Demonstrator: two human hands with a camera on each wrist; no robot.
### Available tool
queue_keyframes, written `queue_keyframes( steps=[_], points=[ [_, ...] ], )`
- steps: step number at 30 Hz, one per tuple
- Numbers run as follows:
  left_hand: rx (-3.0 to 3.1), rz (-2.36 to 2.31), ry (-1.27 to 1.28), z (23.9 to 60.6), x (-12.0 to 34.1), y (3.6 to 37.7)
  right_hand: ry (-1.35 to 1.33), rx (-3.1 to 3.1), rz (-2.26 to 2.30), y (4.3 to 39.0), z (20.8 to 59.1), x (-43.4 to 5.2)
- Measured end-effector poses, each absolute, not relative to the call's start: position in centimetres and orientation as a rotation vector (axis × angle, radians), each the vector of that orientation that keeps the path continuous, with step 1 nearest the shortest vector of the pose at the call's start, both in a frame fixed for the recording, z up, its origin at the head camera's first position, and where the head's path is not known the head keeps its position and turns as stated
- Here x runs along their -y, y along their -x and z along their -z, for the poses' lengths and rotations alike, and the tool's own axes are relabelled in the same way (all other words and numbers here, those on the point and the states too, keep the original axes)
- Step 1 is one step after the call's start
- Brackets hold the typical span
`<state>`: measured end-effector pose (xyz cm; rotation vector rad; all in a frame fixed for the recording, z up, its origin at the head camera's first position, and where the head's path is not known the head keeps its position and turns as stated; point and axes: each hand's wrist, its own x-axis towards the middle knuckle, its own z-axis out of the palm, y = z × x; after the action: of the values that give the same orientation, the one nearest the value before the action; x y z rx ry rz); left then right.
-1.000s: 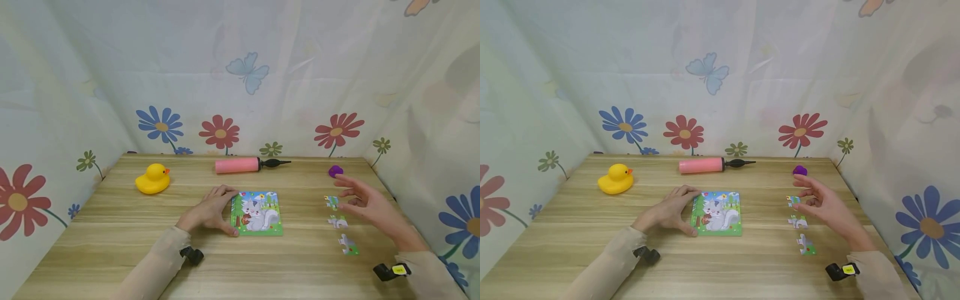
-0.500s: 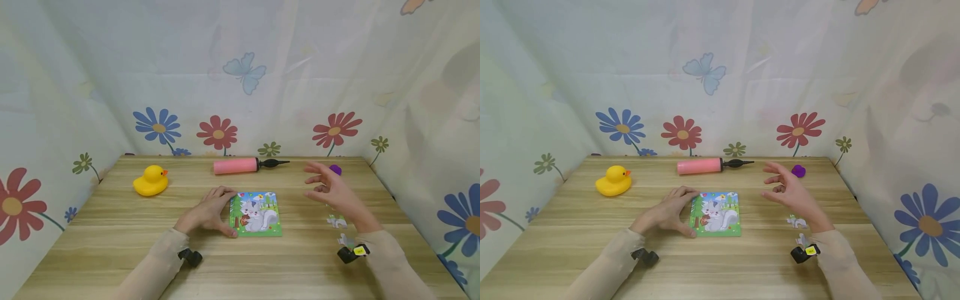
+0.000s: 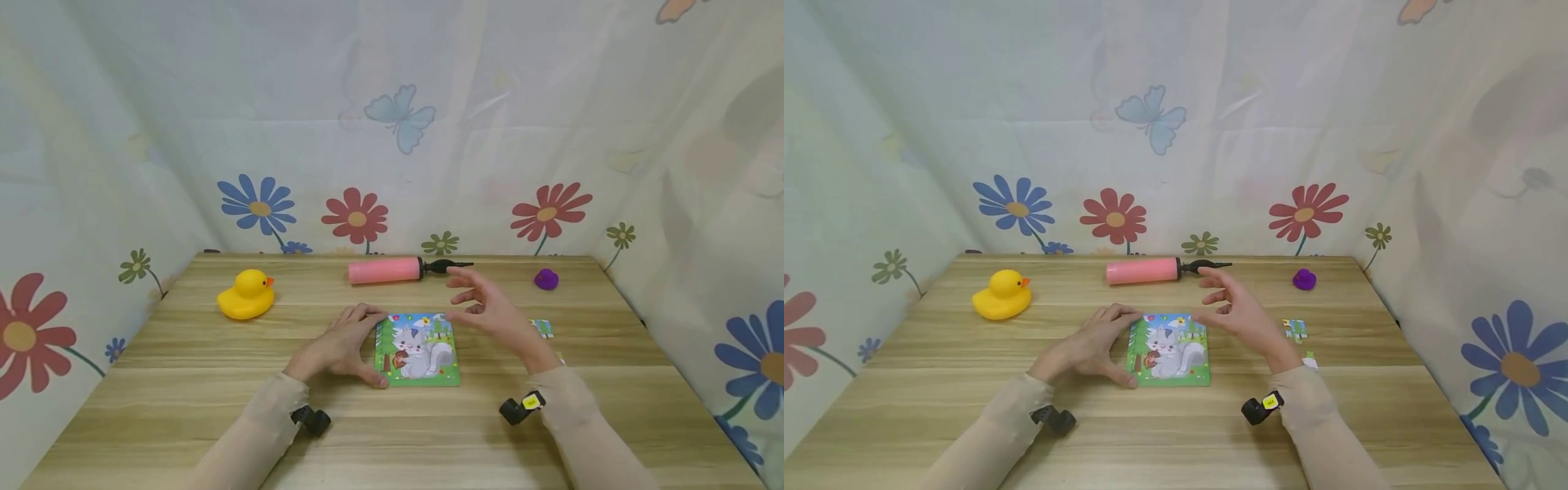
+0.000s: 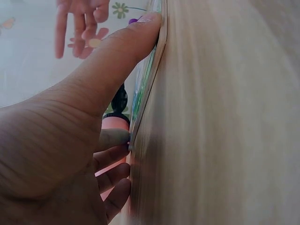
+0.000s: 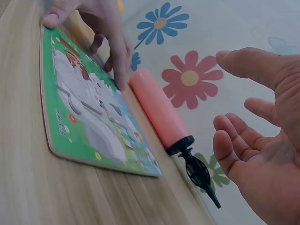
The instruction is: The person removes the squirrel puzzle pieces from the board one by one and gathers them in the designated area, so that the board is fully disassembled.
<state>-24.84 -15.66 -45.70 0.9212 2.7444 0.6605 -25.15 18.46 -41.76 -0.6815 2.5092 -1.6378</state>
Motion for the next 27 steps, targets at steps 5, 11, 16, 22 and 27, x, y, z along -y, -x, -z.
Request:
queue_keyframes(
  steps=[5, 11, 16, 22, 27],
  points=[
    [-2.74, -0.663, -0.922, 45.6, 15.7, 24.8, 0.652, -2.486, 1.625, 25.3, 42.8, -16.8],
    [-2.741, -0.661, -0.904, 45.6, 15.7, 24.7, 0.605, -2.45, 1.612, 25.4, 44.6, -15.3],
    [-2.735, -0.663, -0.895, 45.5, 15.5, 24.8, 0.588, -2.438, 1.586, 25.3, 45.5, -14.7],
    [-2.734, -0.664, -0.891, 45.5, 15.5, 24.8, 0.535, -2.471, 1.505, 25.1, 46.4, -14.3],
    [-2.734, -0.657, -0.892, 45.5, 15.5, 24.8, 0.496, -2.548, 1.43, 25.1, 46.7, -14.0]
  ],
)
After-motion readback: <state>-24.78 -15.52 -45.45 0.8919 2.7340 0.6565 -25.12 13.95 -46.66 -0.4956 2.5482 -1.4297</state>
